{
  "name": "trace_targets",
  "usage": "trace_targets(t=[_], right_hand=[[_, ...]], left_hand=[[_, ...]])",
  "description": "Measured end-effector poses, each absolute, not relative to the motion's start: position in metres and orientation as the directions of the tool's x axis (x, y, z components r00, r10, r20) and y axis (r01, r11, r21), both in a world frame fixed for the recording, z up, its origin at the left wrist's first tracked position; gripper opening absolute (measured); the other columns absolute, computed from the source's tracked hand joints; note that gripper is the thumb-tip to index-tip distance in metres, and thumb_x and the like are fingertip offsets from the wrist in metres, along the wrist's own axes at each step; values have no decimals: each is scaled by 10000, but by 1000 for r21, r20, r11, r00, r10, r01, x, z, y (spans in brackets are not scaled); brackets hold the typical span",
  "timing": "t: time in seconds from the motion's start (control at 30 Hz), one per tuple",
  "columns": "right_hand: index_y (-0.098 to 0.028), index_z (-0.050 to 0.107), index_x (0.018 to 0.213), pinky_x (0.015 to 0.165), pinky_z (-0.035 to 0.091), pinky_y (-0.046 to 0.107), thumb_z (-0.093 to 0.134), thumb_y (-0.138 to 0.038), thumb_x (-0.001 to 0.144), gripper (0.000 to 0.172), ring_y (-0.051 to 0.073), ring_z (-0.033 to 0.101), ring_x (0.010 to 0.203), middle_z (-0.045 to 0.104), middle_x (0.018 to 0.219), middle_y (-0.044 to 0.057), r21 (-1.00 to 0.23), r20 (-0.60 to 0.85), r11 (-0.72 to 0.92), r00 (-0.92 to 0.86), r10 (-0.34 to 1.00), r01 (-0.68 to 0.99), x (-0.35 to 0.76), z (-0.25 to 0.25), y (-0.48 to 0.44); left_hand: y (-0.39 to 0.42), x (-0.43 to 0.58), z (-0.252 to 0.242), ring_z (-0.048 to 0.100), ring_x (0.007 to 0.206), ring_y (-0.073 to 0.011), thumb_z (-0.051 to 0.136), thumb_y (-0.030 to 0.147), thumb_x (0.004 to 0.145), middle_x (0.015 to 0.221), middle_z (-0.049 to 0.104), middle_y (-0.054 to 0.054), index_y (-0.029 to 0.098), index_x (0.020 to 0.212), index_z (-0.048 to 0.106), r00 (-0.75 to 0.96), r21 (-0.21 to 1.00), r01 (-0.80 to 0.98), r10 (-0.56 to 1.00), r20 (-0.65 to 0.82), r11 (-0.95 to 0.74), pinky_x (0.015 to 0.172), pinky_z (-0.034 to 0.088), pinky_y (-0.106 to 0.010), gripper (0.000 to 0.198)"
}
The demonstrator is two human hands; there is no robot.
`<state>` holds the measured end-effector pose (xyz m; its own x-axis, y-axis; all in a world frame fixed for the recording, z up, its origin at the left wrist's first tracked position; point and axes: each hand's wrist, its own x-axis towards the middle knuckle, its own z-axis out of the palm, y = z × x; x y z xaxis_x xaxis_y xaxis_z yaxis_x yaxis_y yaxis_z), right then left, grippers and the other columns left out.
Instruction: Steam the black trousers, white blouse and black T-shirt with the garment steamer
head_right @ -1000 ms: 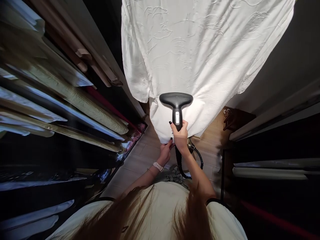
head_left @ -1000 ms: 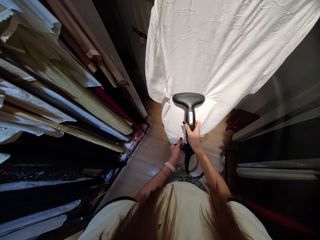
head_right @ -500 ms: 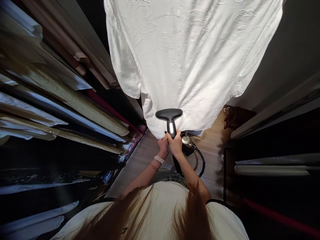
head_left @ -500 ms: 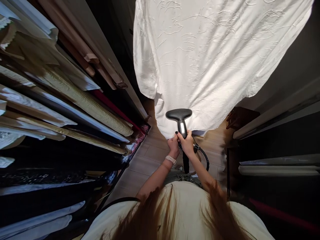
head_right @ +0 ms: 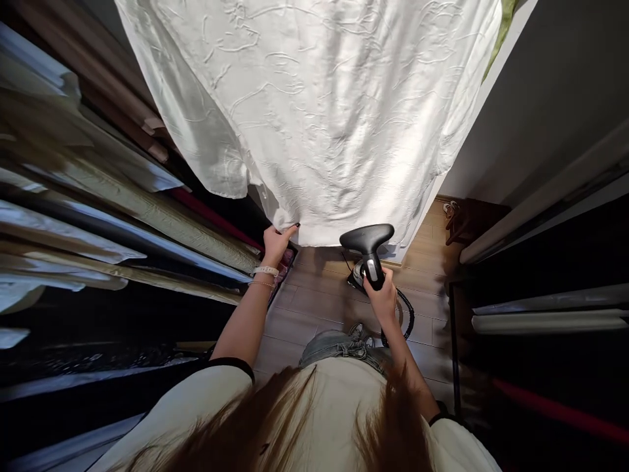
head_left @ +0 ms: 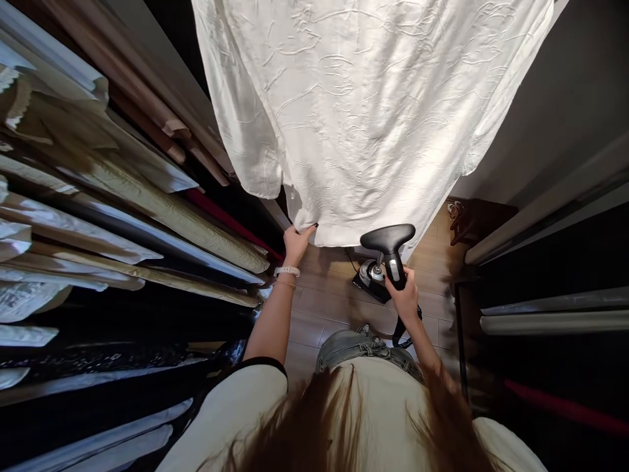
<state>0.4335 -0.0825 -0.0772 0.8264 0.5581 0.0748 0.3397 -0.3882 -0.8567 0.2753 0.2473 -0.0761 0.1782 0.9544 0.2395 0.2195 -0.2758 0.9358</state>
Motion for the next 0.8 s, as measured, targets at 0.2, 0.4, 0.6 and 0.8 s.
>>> trace_targets(t=[0.2,0.4,0.6,0.8], right_hand=[[-201,539,1329,865,537,397,597,-375,900,467,291,694,1039,710,1176,127,-726,106,-318,556,824,610,431,-104,-85],[-174,532,1399,994,515,429,625,-231,904,507,290,637,1178,656,1306,153,-604,142,-99,229,963,791,428,-112,-47],[-155,530,1415,1001,496,407,672,-242,915,527,269,620,1157,655,1289,144,-568,122,69,1,992,820,421,-106,-5],[-121,524,1419,984,470,401,647,-229,938,509,271,593,1145,640,1291,156,-532,122,161,-113,986,831,412,-105,16]], left_hand=[[231,230,-81,554,843,-161,673,329,844,851,586,-28,152,763,649,210,824,356,897,389,-441,790,429,-245,196],[182,188,-77,501,717,-161,568,352,916,726,546,6,179,792,600,150,744,520,903,404,-419,696,367,-262,215],[144,139,-76,458,683,-162,512,335,963,709,490,0,202,760,514,168,614,634,858,485,-470,675,330,-282,243],[118,111,-68,457,675,-163,505,335,963,722,499,-8,207,759,516,132,570,695,857,499,-439,668,334,-281,240]])
